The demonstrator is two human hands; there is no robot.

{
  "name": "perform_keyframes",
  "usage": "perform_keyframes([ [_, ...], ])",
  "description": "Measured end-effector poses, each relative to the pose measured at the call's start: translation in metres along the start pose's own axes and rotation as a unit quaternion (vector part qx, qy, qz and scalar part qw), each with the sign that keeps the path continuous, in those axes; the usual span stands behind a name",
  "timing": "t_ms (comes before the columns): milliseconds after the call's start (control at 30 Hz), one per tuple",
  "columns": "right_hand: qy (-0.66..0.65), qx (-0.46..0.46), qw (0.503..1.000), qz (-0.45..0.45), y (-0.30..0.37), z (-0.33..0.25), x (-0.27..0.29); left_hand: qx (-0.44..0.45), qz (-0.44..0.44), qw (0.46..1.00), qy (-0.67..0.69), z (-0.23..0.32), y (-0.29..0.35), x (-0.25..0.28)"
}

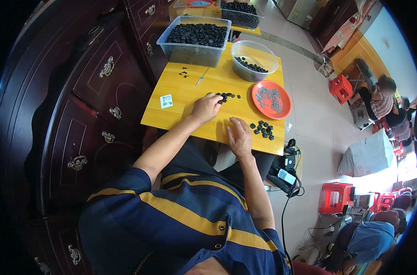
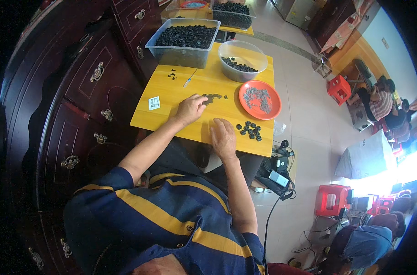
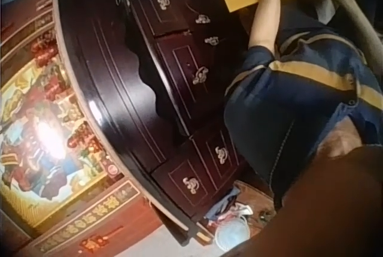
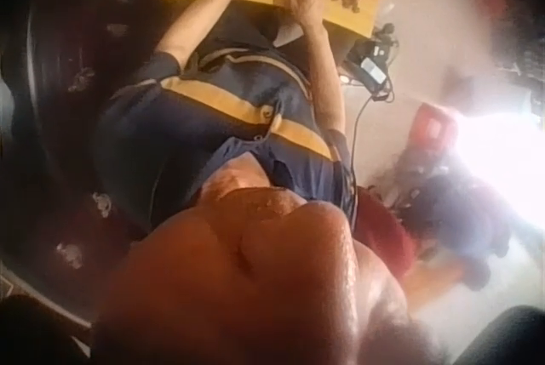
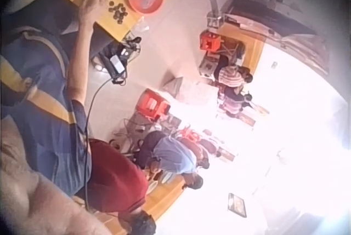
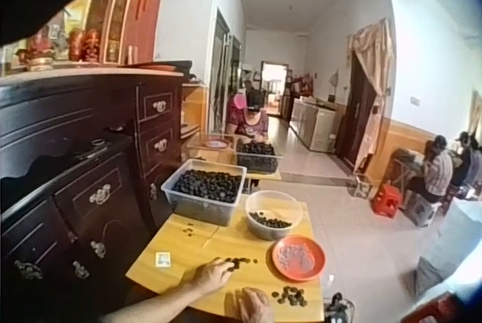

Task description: The person assembles small plastic cord locks by fitting the pieces together by hand.

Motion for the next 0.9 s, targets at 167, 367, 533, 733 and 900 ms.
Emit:
perform_keyframes([
  [167,-0.043,-0.046,0.998,-0.002,0.0,0.004,-0.012,-0.022,-0.093,0.993,-0.072,0.004,-0.008,-0.008],
  [367,-0.058,-0.045,0.997,0.011,0.0,0.011,-0.014,-0.021,-0.166,0.984,-0.064,0.008,-0.006,-0.012],
  [533,-0.065,-0.054,0.996,0.013,-0.002,0.012,-0.014,-0.024,-0.092,0.995,-0.04,0.017,-0.023,-0.013],
  [733,-0.076,-0.056,0.995,0.022,-0.002,0.011,-0.015,-0.056,-0.144,0.985,-0.073,0.007,-0.069,-0.044],
  [900,-0.105,-0.072,0.992,0.009,-0.001,0.01,-0.012,-0.102,-0.181,0.97,-0.126,-0.01,-0.084,-0.072],
])
Point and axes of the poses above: each hand's wrist, its own y-axis away from the middle knuckle, its own x-axis out of the back of the hand, z = x × y, the point moved 1 cm from there along -y, towards the middle knuckle, and after that the axes turned 12 degrees about -x, right-handed, at the moved point
